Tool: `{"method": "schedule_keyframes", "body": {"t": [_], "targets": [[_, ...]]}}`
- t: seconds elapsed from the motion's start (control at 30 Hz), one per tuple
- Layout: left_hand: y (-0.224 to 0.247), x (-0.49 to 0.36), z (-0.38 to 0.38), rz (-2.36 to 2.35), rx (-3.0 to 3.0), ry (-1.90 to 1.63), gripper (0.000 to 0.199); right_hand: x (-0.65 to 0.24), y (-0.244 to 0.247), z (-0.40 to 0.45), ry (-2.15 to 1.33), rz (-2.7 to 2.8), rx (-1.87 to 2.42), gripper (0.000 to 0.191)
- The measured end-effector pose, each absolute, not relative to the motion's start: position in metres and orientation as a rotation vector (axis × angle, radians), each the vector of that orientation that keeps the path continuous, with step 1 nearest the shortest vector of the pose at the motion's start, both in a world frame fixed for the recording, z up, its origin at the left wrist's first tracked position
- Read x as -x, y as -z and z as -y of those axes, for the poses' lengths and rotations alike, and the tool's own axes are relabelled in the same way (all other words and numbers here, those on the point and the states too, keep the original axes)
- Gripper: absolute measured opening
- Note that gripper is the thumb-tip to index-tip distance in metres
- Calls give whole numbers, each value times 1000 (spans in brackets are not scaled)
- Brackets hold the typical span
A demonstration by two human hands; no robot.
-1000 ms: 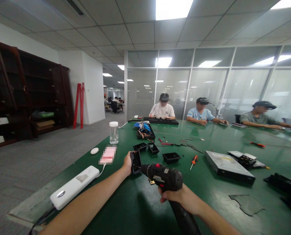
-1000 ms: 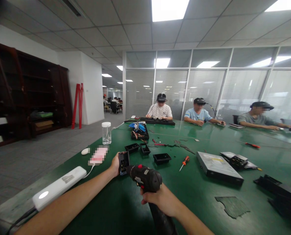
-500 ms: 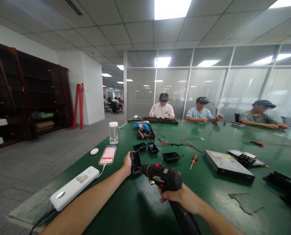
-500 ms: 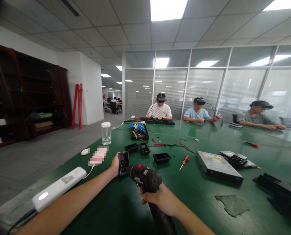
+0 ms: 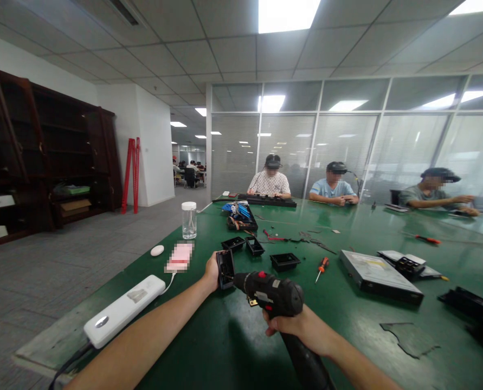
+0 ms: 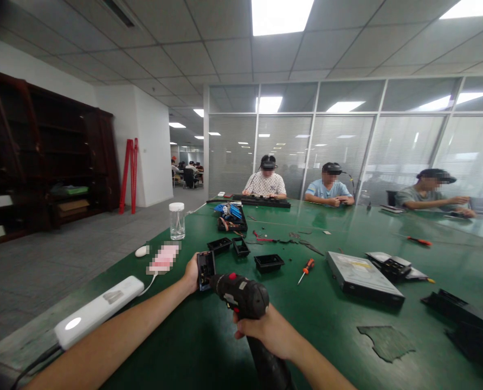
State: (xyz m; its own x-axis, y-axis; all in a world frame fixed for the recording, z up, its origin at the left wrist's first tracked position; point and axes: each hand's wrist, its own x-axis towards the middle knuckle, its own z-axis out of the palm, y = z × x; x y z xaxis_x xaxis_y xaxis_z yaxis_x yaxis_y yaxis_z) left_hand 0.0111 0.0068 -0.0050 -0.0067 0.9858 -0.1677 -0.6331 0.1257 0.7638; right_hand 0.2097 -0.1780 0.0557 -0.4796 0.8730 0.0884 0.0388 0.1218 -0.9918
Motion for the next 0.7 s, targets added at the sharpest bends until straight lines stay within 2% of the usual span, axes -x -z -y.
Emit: {"method": "schedule_keyframes", "body": {"t": [0.7], "targets": [[6,-10,-9,-787,-574,-1388,22,-211,-54,178,-1421,1693,929,21]]}}
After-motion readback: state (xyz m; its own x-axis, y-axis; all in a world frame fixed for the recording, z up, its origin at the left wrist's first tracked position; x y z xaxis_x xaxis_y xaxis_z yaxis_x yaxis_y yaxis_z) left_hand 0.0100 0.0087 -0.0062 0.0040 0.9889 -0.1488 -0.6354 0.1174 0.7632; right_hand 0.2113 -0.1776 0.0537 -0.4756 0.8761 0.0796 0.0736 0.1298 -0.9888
